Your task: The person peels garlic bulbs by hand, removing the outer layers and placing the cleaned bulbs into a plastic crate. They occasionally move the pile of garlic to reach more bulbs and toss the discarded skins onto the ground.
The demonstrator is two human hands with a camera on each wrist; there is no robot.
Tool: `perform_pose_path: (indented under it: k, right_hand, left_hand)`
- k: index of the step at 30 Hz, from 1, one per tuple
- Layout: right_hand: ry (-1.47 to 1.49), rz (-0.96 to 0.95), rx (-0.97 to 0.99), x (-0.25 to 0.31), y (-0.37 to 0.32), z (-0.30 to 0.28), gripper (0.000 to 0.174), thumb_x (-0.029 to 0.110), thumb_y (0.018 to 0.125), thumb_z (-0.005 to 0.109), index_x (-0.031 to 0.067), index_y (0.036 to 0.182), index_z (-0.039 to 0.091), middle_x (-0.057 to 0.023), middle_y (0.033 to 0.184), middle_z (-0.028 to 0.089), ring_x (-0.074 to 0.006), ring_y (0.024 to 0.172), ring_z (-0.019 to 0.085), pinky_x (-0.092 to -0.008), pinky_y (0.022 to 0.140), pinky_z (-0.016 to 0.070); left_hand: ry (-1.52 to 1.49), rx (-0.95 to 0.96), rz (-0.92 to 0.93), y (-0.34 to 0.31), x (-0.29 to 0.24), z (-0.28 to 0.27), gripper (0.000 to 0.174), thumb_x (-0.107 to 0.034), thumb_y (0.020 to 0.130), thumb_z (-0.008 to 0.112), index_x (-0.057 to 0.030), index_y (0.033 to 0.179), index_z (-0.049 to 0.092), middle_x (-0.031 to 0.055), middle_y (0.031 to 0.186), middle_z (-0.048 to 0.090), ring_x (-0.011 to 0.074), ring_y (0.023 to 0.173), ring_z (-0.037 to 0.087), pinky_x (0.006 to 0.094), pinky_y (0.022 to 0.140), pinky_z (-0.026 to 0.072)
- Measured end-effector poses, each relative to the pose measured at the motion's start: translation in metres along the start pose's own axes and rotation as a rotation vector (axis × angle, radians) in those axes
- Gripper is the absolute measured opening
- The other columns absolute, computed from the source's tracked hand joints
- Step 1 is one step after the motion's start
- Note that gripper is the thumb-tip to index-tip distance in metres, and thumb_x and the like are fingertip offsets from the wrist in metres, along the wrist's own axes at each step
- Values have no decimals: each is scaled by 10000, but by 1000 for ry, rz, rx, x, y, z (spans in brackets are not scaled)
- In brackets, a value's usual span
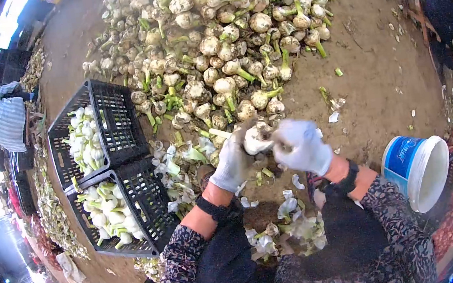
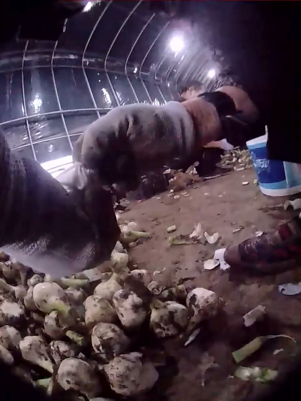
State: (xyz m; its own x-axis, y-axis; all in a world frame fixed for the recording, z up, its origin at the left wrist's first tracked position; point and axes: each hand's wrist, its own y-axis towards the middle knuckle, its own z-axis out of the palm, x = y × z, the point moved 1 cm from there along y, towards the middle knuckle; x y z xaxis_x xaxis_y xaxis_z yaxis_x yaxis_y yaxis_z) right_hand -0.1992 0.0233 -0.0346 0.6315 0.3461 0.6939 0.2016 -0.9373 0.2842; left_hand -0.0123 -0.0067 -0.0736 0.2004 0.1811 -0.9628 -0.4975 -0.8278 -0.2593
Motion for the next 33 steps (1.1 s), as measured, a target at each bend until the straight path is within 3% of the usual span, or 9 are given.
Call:
perform_pose_path:
  k: [3,8,10,13,17,21,27,30,33]
  right_hand:
    - [-186,162,-133,-56,-2,-36,132,169,703,652,60,696,577,-140,687,561,-325,647,579,-412,568,466]
    - [-655,735,248,-143,-31,-62,347,419,778,651,74,758,626,-156,798,618,-347,758,621,-421,656,499]
    - [-670,715,204,-140,-39,-63,367,449,772,670,86,817,637,-151,852,628,-344,800,626,-420,688,504]
    - [-561,528,70,-122,-32,-45,362,417,752,700,114,943,647,-137,922,630,-331,851,624,-425,725,503]
    - [36,139,-2,-26,4,-2,295,313,744,697,93,934,643,-140,906,606,-335,838,611,-414,711,506]
    - [-58,124,79,-2,14,24,267,345,760,694,96,820,617,-106,811,583,-308,703,623,-427,587,492]
    - [-65,155,63,0,15,36,237,325,802,655,90,780,628,-111,746,584,-317,682,620,-425,583,490]
    - [4,187,19,-1,13,45,218,294,793,645,81,752,623,-124,734,593,-327,679,617,-429,578,488]
    - [-60,204,63,-1,12,51,209,270,771,641,74,709,609,-130,721,600,-338,671,614,-432,573,487]
  left_hand:
    - [-926,-30,-378,3,15,-9,586,-301,916,460,-27,1416,327,184,1215,564,331,1038,625,432,912,525]
    - [-1270,87,-220,7,-4,-5,703,-172,769,508,-30,1430,318,203,1344,476,367,1204,514,465,970,489]
    - [-1338,62,-206,6,-3,-11,726,-164,737,519,-37,1428,336,185,1372,458,375,1252,470,471,981,481]
    - [-1258,-31,-237,8,-8,-11,687,-163,765,501,-63,1430,360,167,1337,499,374,1241,486,466,965,491]
    - [-1171,-159,-182,14,8,-7,636,-82,835,454,-38,1452,304,209,1378,459,409,1212,500,472,1049,409]
    - [-698,-223,-58,9,2,2,519,-96,884,503,-25,1390,411,131,1285,524,181,1042,581,266,858,508]
    - [-589,-457,-270,6,-11,4,472,-59,913,464,-33,1384,459,52,1116,587,74,813,533,191,644,441]
    - [-423,-527,-83,4,-5,10,462,-27,922,449,-19,1384,456,27,1115,586,62,810,520,180,652,427]
    - [-502,-541,-130,-4,-2,15,466,-13,929,451,2,1395,434,29,1195,559,64,894,513,175,739,424]
